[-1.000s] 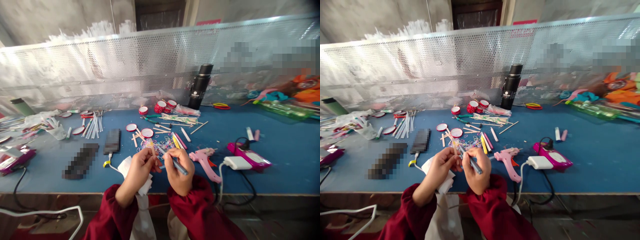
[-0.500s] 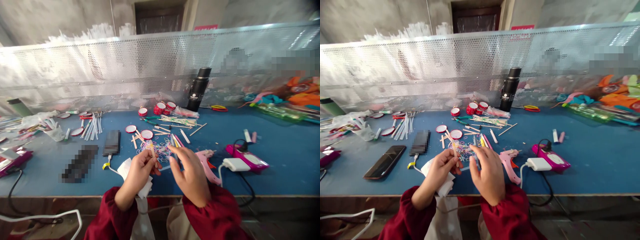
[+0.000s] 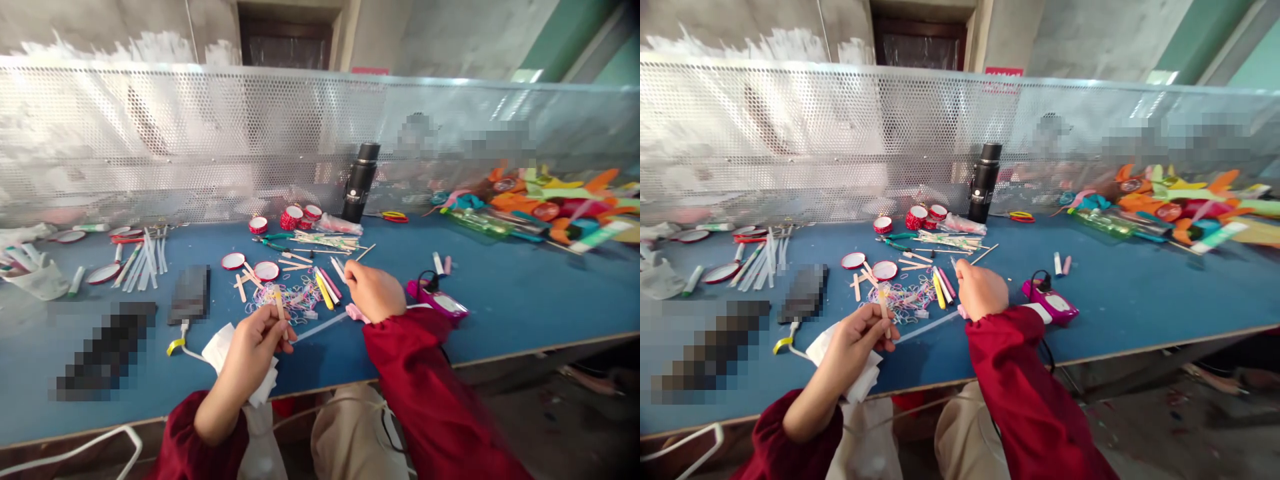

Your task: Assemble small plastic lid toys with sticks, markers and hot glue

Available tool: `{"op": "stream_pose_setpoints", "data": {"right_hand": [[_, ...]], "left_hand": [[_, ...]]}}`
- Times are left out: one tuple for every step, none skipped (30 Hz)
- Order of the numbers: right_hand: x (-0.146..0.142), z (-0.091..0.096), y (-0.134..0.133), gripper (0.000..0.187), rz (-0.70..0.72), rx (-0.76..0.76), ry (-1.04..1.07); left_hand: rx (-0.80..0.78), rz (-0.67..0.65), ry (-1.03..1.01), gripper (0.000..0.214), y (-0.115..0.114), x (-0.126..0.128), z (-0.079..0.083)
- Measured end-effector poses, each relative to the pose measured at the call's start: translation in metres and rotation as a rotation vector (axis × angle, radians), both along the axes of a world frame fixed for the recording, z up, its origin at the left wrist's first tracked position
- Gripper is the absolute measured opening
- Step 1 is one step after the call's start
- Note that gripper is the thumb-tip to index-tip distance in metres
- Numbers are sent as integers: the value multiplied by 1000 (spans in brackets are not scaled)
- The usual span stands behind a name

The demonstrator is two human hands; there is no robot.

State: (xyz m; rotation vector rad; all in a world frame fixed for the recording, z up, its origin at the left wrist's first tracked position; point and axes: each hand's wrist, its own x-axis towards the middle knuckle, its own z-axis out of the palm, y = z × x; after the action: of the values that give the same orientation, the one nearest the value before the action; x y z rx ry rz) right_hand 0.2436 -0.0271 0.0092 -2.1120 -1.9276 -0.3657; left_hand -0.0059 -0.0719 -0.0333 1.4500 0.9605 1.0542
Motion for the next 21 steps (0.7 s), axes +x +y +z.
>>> {"op": "stream_pose_setpoints", "data": {"right_hand": [[-1,-2,5,17,12,-31,0],[-2,-5,10,18,23,-64,1],[-2,-8,15,19,28,-98,3],[-1,-11,19,20,33,-128,2],[0,-14,23,20,39,-147,-5],[1,-16,25,19,48,-156,-15],[2,-18,26,18,58,-153,-27],[2,-19,27,17,63,-143,-40],[2,-20,27,16,67,-130,-56],[2,-20,27,15,69,-118,-71],[1,-20,26,15,68,-111,-85],[1,-20,26,16,66,-111,-98],[0,-20,26,18,65,-115,-110],[-1,-20,26,19,64,-123,-119],[-2,-20,26,20,60,-137,-124],[-3,-21,27,20,53,-159,-127],[-3,-21,28,20,44,-182,-130],[-4,-22,29,20,32,-200,-133],[-5,-21,29,20,21,-211,-136],[-5,-20,29,21,7,-208,-135],[-6,-19,28,21,-11,-190,-129]], "left_hand": [[3,1,-1,24,0,0,0],[7,2,1,24,0,0,0],[9,2,6,23,0,0,0],[11,1,13,23,0,0,0],[12,-1,20,22,0,0,0],[14,-5,26,21,0,0,0],[15,-9,30,21,0,0,0],[19,-15,36,20,0,0,0],[23,-20,41,20,0,-1,0],[26,-25,46,20,0,-1,-1],[28,-29,48,19,0,-1,-1],[29,-31,47,19,0,-1,-1],[27,-30,45,19,0,-1,-2],[25,-28,42,18,0,-1,-2],[25,-27,40,18,0,-1,-3],[27,-25,43,18,1,-1,-4],[32,-23,49,18,1,-1,-4],[39,-21,58,19,1,-1,-5],[46,-19,65,19,2,-1,-5],[52,-16,69,20,2,-2,-6],[57,-15,70,21,2,-1,-6]]}}
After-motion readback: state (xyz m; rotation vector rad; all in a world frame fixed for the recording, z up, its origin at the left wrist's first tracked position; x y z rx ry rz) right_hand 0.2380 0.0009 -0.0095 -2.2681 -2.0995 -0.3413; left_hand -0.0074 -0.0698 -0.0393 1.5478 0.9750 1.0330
